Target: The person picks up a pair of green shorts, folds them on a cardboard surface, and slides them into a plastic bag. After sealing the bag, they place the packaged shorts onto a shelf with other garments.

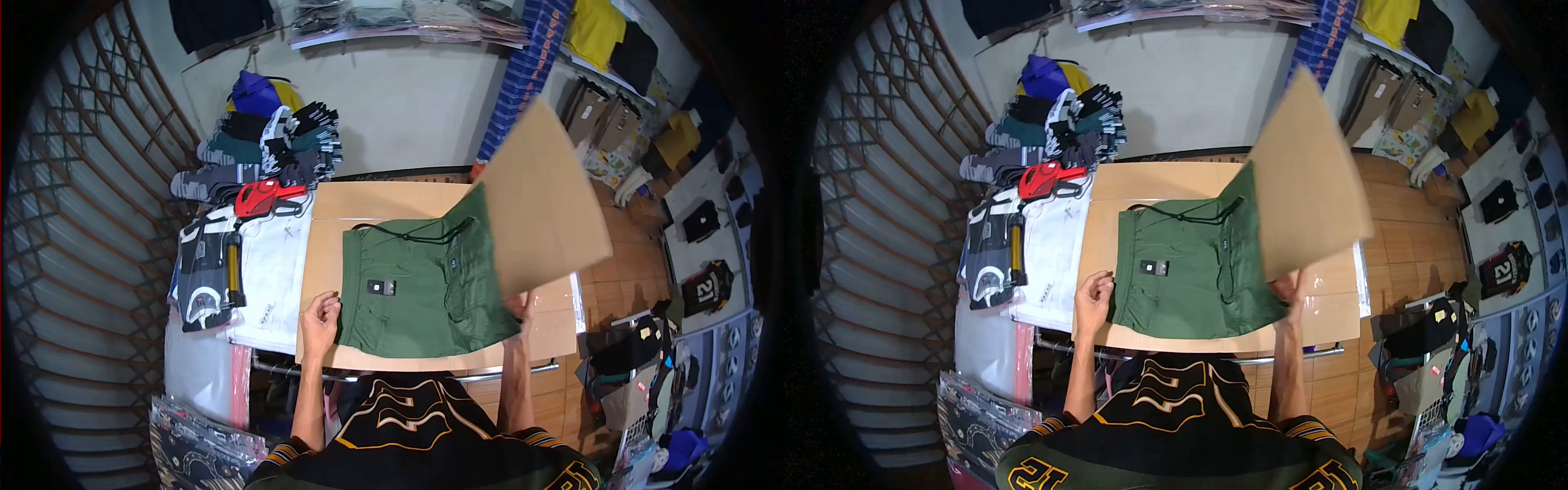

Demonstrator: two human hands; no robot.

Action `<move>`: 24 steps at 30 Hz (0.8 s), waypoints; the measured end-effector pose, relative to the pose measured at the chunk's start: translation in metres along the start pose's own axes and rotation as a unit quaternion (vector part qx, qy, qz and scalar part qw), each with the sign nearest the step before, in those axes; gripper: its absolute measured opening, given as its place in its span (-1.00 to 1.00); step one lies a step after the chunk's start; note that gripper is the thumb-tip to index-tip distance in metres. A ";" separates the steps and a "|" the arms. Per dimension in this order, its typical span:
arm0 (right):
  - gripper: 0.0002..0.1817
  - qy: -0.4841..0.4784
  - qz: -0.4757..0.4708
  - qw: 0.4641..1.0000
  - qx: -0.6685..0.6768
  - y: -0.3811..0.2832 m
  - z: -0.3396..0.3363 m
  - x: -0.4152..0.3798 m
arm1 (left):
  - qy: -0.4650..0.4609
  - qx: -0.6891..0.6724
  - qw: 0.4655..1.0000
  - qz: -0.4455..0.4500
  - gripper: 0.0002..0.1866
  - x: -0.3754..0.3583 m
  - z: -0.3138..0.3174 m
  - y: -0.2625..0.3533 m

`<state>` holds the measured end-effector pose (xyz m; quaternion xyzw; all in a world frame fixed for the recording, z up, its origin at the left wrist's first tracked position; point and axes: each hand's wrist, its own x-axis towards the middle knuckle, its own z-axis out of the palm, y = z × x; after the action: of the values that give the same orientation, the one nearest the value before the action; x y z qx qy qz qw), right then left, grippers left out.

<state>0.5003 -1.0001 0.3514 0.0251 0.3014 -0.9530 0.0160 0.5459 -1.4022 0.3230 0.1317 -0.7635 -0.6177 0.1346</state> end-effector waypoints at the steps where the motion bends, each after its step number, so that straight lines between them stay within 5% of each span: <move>1: -0.18 -0.168 0.090 0.977 0.093 0.011 -0.033 0.008 | 0.003 -0.004 1.000 -0.003 -0.73 -0.003 -0.004 0.000; 2: -0.10 -0.080 0.059 0.978 -0.184 0.013 0.025 -0.003 | 0.006 -0.009 1.000 -0.006 -0.73 -0.006 -0.008 -0.001; 3: -0.06 -0.065 0.049 0.950 -0.300 0.026 0.048 -0.005 | 0.012 -0.007 1.000 -0.008 -0.73 -0.009 -0.012 -0.003; 6: -0.17 -0.080 0.026 0.919 -0.386 0.061 0.055 -0.004 | 0.021 -0.036 0.999 -0.029 -0.71 -0.016 -0.022 -0.017; 8: -0.35 -0.125 -0.030 0.801 -0.585 0.075 0.069 -0.009 | 0.028 -0.102 0.991 -0.079 -0.67 -0.022 -0.028 -0.023; 9: -0.35 -0.130 -0.027 0.801 -0.584 0.082 0.075 -0.012 | 0.033 -0.102 0.991 -0.081 -0.67 -0.024 -0.030 -0.026; 11: -0.43 -0.148 -0.037 0.718 -0.679 0.095 0.085 -0.019 | 0.041 -0.166 0.979 -0.106 -0.66 -0.029 -0.033 -0.029; 15: -0.36 -0.164 -0.197 0.592 -0.764 0.112 0.090 -0.022 | 0.071 -0.165 0.976 -0.122 -0.67 -0.034 -0.033 -0.032; 22: -0.52 -0.121 -0.300 0.572 -0.754 0.114 0.078 -0.019 | 0.082 -0.088 0.991 -0.060 -0.78 -0.035 -0.023 -0.030; 24: -0.62 -0.079 -0.306 0.602 -0.733 0.115 0.069 -0.023 | 0.086 -0.011 0.996 -0.005 -0.78 -0.035 -0.015 -0.020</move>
<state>0.5259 -1.1337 0.3435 -0.1642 0.8866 -0.3602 -0.2393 0.5846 -1.4068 0.3044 0.1867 -0.7415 -0.6133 0.1980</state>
